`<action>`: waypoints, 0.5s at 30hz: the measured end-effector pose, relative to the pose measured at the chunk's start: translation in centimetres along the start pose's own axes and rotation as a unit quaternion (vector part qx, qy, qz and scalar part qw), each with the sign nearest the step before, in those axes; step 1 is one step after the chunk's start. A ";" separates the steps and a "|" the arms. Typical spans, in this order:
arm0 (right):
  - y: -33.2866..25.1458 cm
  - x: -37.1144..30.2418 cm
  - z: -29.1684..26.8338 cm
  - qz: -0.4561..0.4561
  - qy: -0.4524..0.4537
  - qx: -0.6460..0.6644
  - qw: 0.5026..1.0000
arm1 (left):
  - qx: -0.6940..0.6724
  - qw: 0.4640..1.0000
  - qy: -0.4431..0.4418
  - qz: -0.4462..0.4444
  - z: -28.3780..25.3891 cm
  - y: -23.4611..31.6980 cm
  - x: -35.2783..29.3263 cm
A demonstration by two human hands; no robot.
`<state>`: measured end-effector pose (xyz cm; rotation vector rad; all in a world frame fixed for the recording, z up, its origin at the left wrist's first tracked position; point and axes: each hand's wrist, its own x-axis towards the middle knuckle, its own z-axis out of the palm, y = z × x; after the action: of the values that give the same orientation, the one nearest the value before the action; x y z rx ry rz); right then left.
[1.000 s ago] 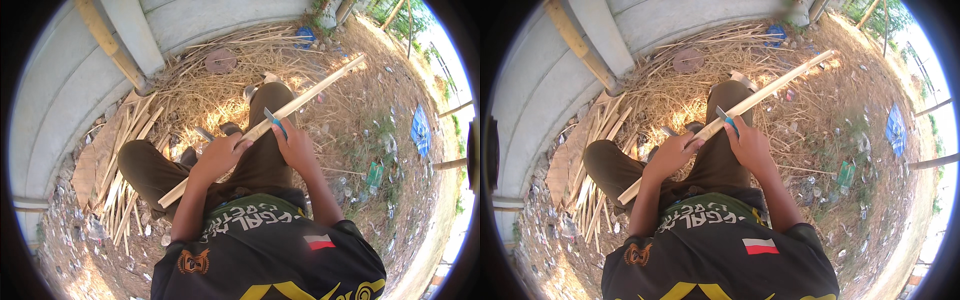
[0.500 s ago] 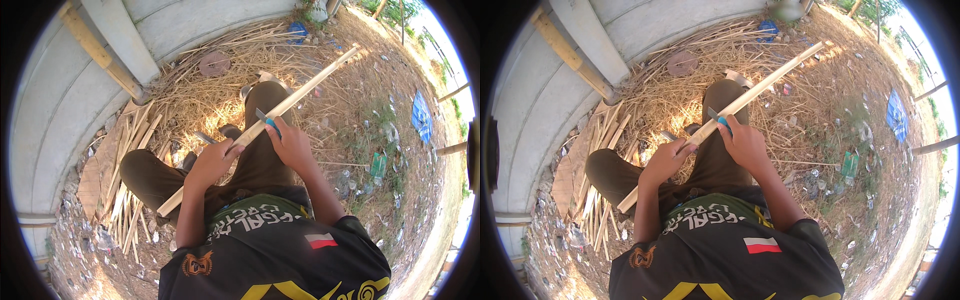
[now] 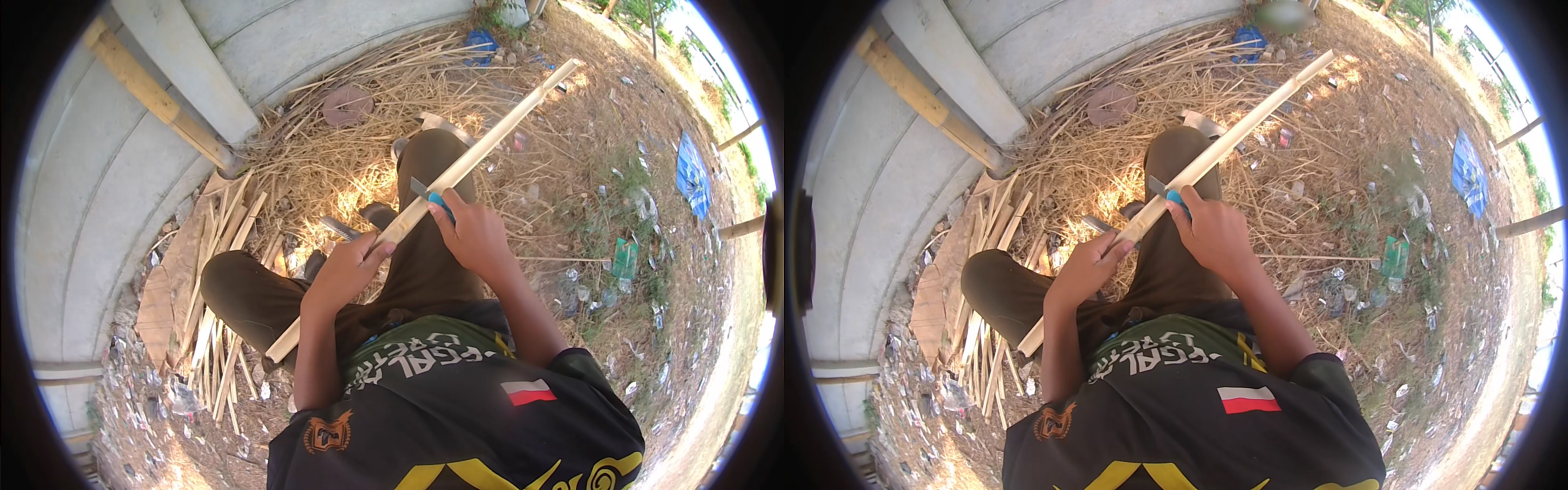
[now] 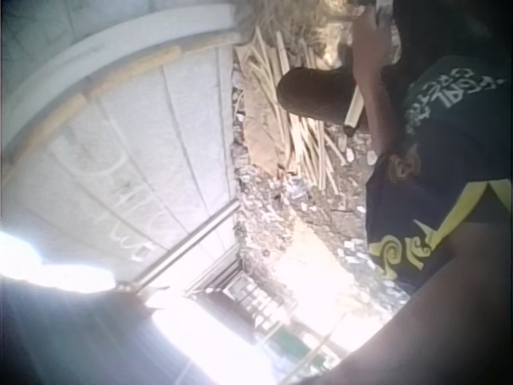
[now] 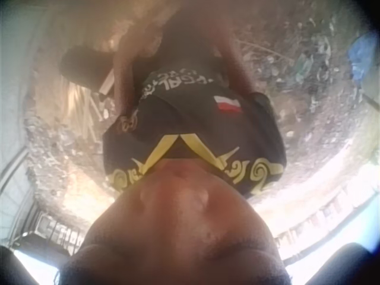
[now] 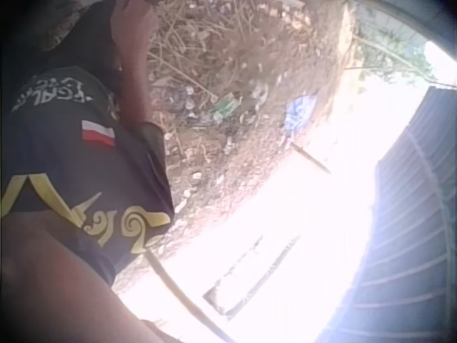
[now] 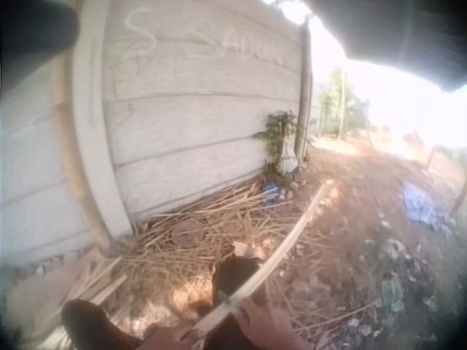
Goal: The person sits on the ground and uses a utility knife to sharpen a long, thin wooden stick. They hold the stick with their left hand and carefully shave off thin strips of wood with the knife in their right hand, rotating the stick to work on different sides.
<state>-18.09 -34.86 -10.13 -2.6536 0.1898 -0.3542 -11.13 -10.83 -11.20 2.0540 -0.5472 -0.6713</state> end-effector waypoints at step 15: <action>0.5 -0.1 0.7 -0.023 0.040 -0.010 0.999 | -0.018 0.997 -0.007 -0.073 -1.0 -2.4 -4.1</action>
<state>-18.08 -35.02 -10.99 -2.6697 0.1573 -0.4756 -13.32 -6.49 -11.71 2.0707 -0.3919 -0.7756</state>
